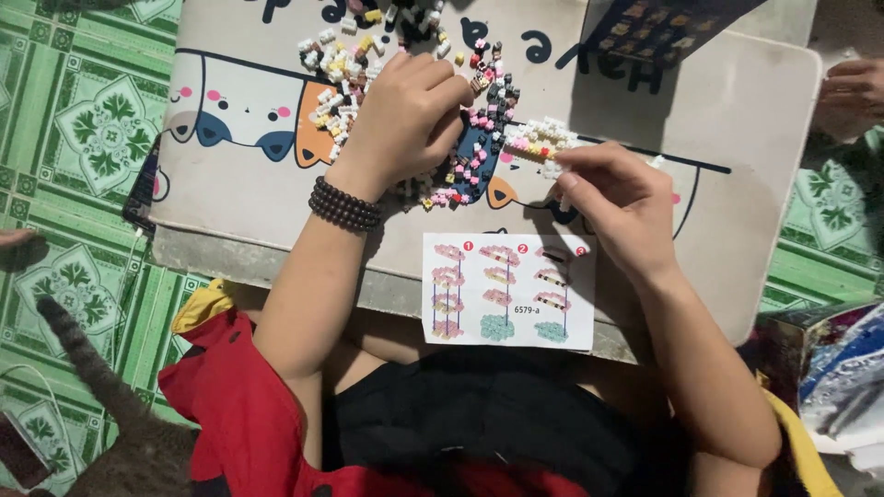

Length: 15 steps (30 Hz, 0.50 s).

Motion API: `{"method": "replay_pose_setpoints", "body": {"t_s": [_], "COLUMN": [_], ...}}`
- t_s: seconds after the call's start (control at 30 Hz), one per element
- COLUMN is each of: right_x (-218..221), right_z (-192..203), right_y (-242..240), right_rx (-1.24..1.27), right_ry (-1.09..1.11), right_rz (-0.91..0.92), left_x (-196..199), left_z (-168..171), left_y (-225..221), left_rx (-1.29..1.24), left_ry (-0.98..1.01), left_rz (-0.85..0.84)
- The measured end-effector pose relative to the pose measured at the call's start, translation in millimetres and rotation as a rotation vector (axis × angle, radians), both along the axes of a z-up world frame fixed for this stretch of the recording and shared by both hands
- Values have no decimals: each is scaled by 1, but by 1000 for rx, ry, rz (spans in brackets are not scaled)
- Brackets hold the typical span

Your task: The person assembles a small figure by interlocking plastic toy blocks according to a printed instruction sheet.

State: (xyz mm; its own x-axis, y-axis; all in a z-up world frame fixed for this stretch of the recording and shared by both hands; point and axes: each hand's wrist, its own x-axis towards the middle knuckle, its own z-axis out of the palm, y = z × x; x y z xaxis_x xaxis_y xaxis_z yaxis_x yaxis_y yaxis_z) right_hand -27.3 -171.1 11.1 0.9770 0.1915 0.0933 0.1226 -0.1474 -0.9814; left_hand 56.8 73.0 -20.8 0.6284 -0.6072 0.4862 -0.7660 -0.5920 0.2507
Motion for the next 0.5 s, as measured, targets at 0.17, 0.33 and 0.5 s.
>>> {"method": "replay_pose_setpoints", "body": {"t_s": [0.17,0.33,0.5], "right_x": [1,17,41], "right_z": [12,24,-5], "right_y": [0,7,28], "right_rx": [19,-26,155], "right_ry": [-131,-203,-193], "right_rz": [8,-73,-213], "left_x": [1,6,6], "left_z": [-2,-15,-4], "left_y": [6,11,16], "left_rx": [-143,-112,-224], "left_ry": [31,103,-22], "left_rz": [17,47,110]}}
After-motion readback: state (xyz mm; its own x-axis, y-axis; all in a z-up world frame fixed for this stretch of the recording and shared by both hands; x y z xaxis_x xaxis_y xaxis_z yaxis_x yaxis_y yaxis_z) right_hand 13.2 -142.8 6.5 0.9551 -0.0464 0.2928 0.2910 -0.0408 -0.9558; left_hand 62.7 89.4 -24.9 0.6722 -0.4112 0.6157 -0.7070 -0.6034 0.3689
